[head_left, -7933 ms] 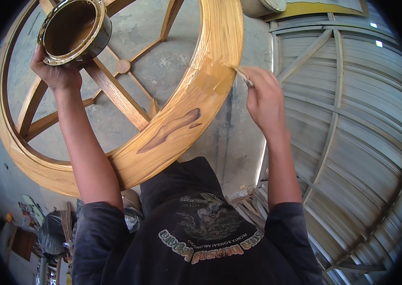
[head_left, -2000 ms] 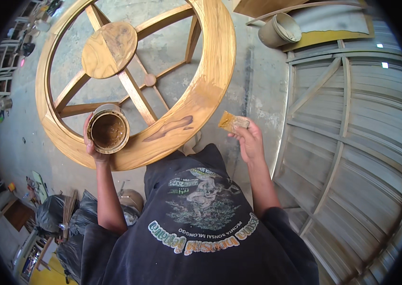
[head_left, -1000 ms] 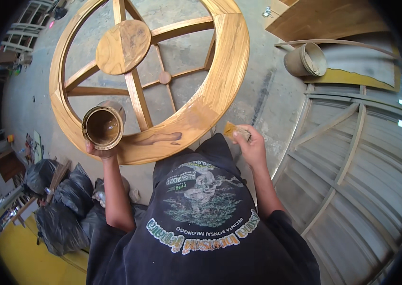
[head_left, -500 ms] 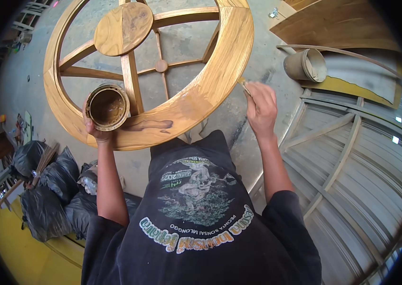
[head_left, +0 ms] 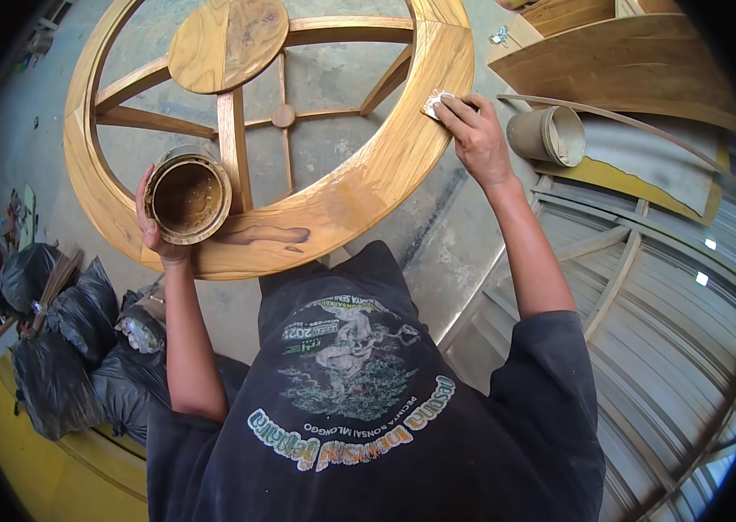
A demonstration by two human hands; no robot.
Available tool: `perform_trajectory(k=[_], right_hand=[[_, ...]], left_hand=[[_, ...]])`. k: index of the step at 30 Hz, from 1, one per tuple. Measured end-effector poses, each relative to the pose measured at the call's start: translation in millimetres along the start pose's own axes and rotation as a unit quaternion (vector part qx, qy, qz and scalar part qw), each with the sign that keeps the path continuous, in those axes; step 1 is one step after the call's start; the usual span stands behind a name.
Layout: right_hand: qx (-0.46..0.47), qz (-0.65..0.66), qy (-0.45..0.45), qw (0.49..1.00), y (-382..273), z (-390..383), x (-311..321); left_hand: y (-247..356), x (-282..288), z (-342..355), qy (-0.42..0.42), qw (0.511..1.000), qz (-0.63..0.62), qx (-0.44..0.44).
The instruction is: Applying wood stain or finish to a circular wooden furniture component using an applicator.
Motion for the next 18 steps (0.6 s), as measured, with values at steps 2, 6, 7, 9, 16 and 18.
perform_trajectory(k=[2, 6, 7, 9, 16, 18], right_hand=[[-0.005, 0.006, -0.015, 1.0, 0, -2, 4], [-0.02, 0.019, -0.016, 1.0, -20, 1, 13], [-0.001, 0.028, -0.033, 0.999, -27, 3, 13], [-0.012, 0.029, -0.061, 0.998, -37, 2, 18], [-0.079, -0.06, -0.051, 0.994, -5, 41, 16], [-0.083, -0.073, -0.045, 0.993, 2, 45, 6]], left_hand=[[0, 0, 0, 0.004, 1.0, 0.006, -0.005], [-1, 0, 1, 0.012, 1.0, 0.01, -0.026], [-1, 0, 1, 0.015, 1.0, 0.01, -0.025], [1, -1, 2, 0.008, 0.999, 0.02, -0.032], [5, -5, 0, 0.017, 0.999, 0.02, -0.029], [0, -2, 2, 0.018, 0.999, 0.019, -0.034]])
Point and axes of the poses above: each hand's wrist, its own z-axis towards the middle knuckle, its own x-axis out of the back of the hand, y = z × x, the point moved 3 cm from there along z, towards the middle knuckle, and after that the axes turned 11 degrees about y, right-handed, at the moved point
